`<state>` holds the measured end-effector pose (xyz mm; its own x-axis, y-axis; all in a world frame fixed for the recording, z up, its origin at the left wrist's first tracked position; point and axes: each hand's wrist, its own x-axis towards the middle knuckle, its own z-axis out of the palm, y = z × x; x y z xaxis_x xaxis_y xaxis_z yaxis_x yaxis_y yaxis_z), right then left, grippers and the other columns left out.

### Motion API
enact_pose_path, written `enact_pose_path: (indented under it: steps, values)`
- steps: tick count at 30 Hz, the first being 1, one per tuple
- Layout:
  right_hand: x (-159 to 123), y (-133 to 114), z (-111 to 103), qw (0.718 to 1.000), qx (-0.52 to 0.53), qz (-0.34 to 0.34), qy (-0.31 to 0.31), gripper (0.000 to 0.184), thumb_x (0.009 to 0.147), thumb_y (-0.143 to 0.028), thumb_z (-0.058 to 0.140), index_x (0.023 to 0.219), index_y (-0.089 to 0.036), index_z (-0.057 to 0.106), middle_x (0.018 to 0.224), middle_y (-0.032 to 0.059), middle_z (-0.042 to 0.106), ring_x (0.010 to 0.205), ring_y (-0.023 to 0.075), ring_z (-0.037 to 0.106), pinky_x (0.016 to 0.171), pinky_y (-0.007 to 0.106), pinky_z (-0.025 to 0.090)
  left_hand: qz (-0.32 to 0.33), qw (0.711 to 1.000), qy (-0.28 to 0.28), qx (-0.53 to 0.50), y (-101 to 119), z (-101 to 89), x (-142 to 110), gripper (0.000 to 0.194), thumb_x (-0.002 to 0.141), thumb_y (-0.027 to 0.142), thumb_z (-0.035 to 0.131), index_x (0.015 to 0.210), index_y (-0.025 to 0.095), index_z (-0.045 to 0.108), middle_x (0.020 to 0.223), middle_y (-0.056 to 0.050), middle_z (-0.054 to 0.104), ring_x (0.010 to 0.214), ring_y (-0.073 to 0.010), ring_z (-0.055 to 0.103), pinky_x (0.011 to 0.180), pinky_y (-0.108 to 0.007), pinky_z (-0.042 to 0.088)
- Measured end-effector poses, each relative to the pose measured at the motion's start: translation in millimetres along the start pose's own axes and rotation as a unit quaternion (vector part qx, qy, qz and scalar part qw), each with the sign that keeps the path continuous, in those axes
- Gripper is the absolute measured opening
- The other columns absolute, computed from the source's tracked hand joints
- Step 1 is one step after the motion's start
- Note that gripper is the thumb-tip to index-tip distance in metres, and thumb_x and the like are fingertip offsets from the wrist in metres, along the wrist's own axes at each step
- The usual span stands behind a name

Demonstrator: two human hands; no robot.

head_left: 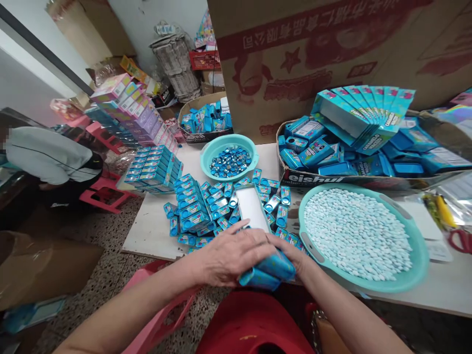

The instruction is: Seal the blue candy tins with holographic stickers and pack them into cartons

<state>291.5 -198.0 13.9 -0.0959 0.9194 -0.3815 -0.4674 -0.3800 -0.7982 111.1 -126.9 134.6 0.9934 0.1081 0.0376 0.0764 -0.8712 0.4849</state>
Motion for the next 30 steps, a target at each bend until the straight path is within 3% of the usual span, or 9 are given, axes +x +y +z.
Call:
enact_pose_path:
  steps: [2,5,8,13,19,23,26,28,30]
  values:
    - [12.3,-3.1,-5.3,0.985,-0.122,-0.055,0.106,0.05,0.074,-0.059,0.054,0.097,-0.016,0.063,0.091,0.0085,0.065,0.087,0.024,0.061,0.079,0.038,0.049,-0.1,0.992,0.08,-0.006,-17.9,4.6,8.5,0.071,0.074,0.045,0.065,0.134,0.018,0.037,0.126,-0.013,0.054,0.118,-0.0264,0.049,0.104,-0.044,0.035]
    - [24.7,-2.1,-13.7,0.859,-0.408,-0.12,0.285,0.054,0.077,-0.053,0.054,0.114,-0.014,0.057,0.106,0.0127,0.06,0.097,0.0278,0.057,0.081,0.039,0.045,-0.267,0.947,0.178,0.01,-59.5,11.4,28.8,0.083,0.063,0.052,0.072,0.131,0.017,0.039,0.124,-0.013,0.052,0.115,-0.0274,0.049,0.098,-0.041,0.041]
    - [29.6,8.6,-14.7,0.768,-0.58,-0.024,0.271,0.042,0.08,-0.031,0.056,0.119,-0.014,0.055,0.111,0.0133,0.058,0.095,0.0271,0.058,0.077,0.034,0.043,-0.305,0.944,0.114,0.058,-100.3,19.2,57.3,0.085,0.063,0.047,0.072,0.133,0.014,0.038,0.125,-0.013,0.051,0.116,-0.0283,0.047,0.098,-0.04,0.039]
    - [31.7,25.6,-5.7,0.715,-0.653,0.037,0.248,0.025,0.086,-0.017,0.046,0.107,-0.016,0.059,0.105,0.0103,0.06,0.085,0.0212,0.06,0.069,0.028,0.04,-0.305,0.937,-0.028,0.168,-133.0,27.4,94.2,0.089,0.066,0.04,0.07,0.14,0.013,0.03,0.123,-0.016,0.05,0.115,-0.0319,0.047,0.092,-0.04,0.04]
    - [26.8,34.5,-5.9,0.728,-0.627,-0.017,0.277,0.019,0.087,-0.02,0.046,0.1,-0.014,0.059,0.098,0.01,0.06,0.08,0.0203,0.058,0.067,0.028,0.041,-0.264,0.927,-0.005,0.267,-135.5,30.7,98.2,0.083,0.076,0.036,0.064,0.145,0.02,0.021,0.144,-0.014,0.034,0.134,-0.0325,0.027,0.109,-0.051,0.02]
    - [-8.7,56.8,-1.4,0.742,-0.549,-0.208,0.324,0.033,0.091,-0.04,0.047,0.11,-0.014,0.055,0.097,0.0112,0.06,0.08,0.0211,0.058,0.07,0.031,0.045,-0.262,0.926,0.14,0.233,-95.7,51.0,36.8,0.067,0.081,0.046,0.059,0.138,0.02,0.036,0.141,-0.012,0.04,0.135,-0.0301,0.028,0.109,-0.048,0.024]
    - [-34.4,87.6,10.3,0.805,-0.51,-0.23,0.197,0.025,0.092,-0.035,0.045,0.104,-0.017,0.058,0.088,0.0075,0.062,0.074,0.0178,0.061,0.068,0.028,0.049,-0.384,0.882,0.235,0.136,-44.0,91.6,-33.6,0.032,0.09,0.04,0.046,0.112,0.019,0.057,0.099,-0.007,0.064,0.096,-0.0201,0.059,0.086,-0.033,0.047]
    - [-38.3,108.7,19.5,0.833,-0.512,-0.165,0.126,0.025,0.09,-0.03,0.047,0.108,-0.018,0.058,0.093,0.0079,0.065,0.079,0.0194,0.064,0.069,0.03,0.052,-0.511,0.828,0.217,0.082,-12.8,123.6,-69.0,0.029,0.091,0.041,0.044,0.107,0.021,0.058,0.08,-0.002,0.063,0.071,-0.0157,0.062,0.065,-0.026,0.049]
    - [-31.7,125.3,27.6,0.837,-0.527,-0.107,0.102,0.035,0.086,-0.028,0.052,0.119,-0.016,0.054,0.108,0.0119,0.064,0.097,0.0245,0.064,0.079,0.036,0.053,-0.574,0.802,0.147,0.075,7.0,150.0,-84.1,0.037,0.091,0.043,0.043,0.121,0.023,0.052,0.094,-0.005,0.062,0.074,-0.0173,0.063,0.061,-0.027,0.049]
